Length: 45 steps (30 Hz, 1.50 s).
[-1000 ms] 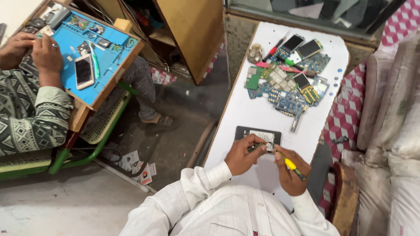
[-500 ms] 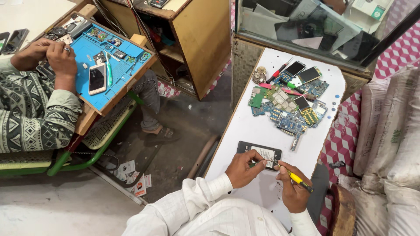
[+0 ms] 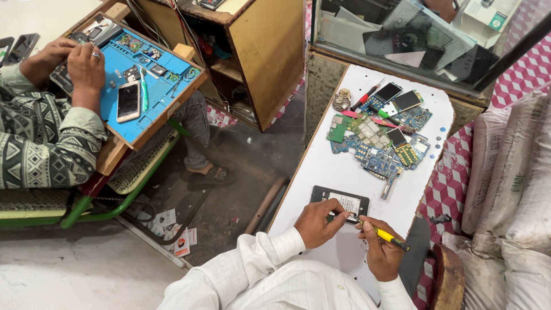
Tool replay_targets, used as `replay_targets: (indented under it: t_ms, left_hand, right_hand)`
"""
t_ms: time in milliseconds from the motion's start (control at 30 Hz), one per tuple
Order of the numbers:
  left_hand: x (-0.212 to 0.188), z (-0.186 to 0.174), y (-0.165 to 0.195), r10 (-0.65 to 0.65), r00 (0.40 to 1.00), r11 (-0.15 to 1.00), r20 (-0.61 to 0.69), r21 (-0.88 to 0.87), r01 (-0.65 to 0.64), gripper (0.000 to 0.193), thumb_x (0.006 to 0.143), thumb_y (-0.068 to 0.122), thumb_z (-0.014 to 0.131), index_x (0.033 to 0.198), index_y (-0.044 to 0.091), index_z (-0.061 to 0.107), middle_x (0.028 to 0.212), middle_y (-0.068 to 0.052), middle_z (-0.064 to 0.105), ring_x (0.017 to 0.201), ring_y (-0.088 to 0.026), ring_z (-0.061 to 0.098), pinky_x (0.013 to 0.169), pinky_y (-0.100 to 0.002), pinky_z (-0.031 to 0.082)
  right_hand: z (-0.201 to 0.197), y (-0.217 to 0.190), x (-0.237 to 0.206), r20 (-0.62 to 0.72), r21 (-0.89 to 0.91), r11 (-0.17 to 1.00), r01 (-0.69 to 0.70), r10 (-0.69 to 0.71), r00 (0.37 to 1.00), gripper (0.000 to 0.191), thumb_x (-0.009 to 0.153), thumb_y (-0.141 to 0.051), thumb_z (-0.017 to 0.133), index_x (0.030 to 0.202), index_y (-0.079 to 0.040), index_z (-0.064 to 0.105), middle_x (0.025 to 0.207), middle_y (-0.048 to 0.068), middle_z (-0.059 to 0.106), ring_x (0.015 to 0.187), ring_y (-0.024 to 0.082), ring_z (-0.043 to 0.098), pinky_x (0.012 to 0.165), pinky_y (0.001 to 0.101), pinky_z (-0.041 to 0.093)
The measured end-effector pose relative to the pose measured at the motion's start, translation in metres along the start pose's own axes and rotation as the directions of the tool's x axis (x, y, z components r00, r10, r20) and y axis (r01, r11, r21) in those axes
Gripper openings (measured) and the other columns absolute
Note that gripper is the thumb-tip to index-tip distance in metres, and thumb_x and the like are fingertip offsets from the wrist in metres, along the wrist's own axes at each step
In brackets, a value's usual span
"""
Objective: The person sits in a chair with a phone on their lap and uses a screwdriver to unscrew and open the phone's back cover, removes the battery, then works on a small internal circuit board and a larger mainboard, prying and unscrewing components over a table covered with other phone boards.
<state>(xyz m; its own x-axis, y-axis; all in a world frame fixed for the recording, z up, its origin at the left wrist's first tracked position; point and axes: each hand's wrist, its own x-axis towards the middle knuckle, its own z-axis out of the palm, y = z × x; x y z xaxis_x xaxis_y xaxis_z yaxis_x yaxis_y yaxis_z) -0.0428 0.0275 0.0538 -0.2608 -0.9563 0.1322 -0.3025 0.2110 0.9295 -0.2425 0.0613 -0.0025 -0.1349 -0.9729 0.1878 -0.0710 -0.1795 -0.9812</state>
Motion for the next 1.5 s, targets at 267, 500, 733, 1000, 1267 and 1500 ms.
replay_targets:
  t_ms: [267,500,733,1000,1267,1500]
  left_hand:
    - [0.006,0.002,-0.019,-0.320,0.946,0.884,0.057,-0.340,0.320,0.023,0.101,0.026,0.061,0.104,0.004,0.065,0.086,-0.006,0.071,0.060,-0.010,0.065,0.047,-0.027,0.048]
    - [-0.001,0.007,-0.018,-0.243,0.961,0.860,0.131,-0.429,0.275,0.022,0.102,0.025,0.062,0.111,0.005,0.065,0.090,-0.004,0.070,0.065,-0.009,0.067,0.051,-0.023,0.052]
    - [-0.010,0.010,-0.016,-0.057,0.991,0.945,0.125,-0.314,0.094,0.023,0.103,0.025,0.065,0.110,0.003,0.065,0.088,-0.005,0.073,0.078,-0.011,0.070,0.069,-0.027,0.056]
    - [-0.015,0.012,-0.019,-0.021,0.990,0.968,0.140,-0.244,0.055,0.023,0.102,0.023,0.065,0.112,0.002,0.064,0.087,-0.006,0.072,0.073,-0.012,0.068,0.067,-0.028,0.056]
    - [-0.016,0.012,-0.021,-0.141,0.947,0.877,0.288,-0.407,0.255,0.025,0.108,0.028,0.057,0.112,0.003,0.058,0.092,-0.007,0.071,0.077,-0.010,0.070,0.065,-0.027,0.060]
    - [-0.014,0.008,-0.017,-0.186,0.949,0.884,0.256,-0.378,0.275,0.027,0.105,0.029,0.058,0.113,0.003,0.058,0.096,-0.009,0.069,0.071,-0.012,0.070,0.058,-0.027,0.059]
  right_hand:
    - [0.000,-0.004,-0.004,-0.030,0.139,0.989,0.042,-0.039,0.999,0.025,0.105,-0.015,0.058,0.122,0.003,0.066,0.089,0.011,0.075,0.072,0.011,0.067,0.068,0.0252,0.056]
    - [0.005,-0.003,0.005,-0.025,0.106,0.987,-0.121,0.125,0.992,0.024,0.099,-0.011,0.066,0.118,0.004,0.067,0.094,0.011,0.073,0.071,0.013,0.060,0.067,0.0268,0.051]
    - [0.007,0.018,-0.001,0.089,0.340,0.886,-0.317,0.305,0.948,0.020,0.096,-0.010,0.071,0.111,0.003,0.069,0.089,0.008,0.069,0.071,0.015,0.060,0.065,0.0275,0.048]
    - [0.006,0.024,-0.002,0.105,0.363,0.874,-0.324,0.307,0.946,0.017,0.096,-0.013,0.071,0.106,0.000,0.068,0.088,0.007,0.066,0.072,0.015,0.060,0.065,0.0269,0.046]
    - [0.007,0.004,0.000,0.201,0.096,0.958,-0.271,0.248,0.948,0.023,0.100,-0.024,0.065,0.102,-0.001,0.064,0.081,0.006,0.065,0.072,0.013,0.060,0.069,0.0287,0.051]
    - [0.008,0.000,0.002,0.181,0.002,0.960,-0.279,0.274,0.945,0.024,0.099,-0.026,0.065,0.100,-0.002,0.066,0.080,0.007,0.068,0.073,0.014,0.063,0.068,0.0286,0.051]
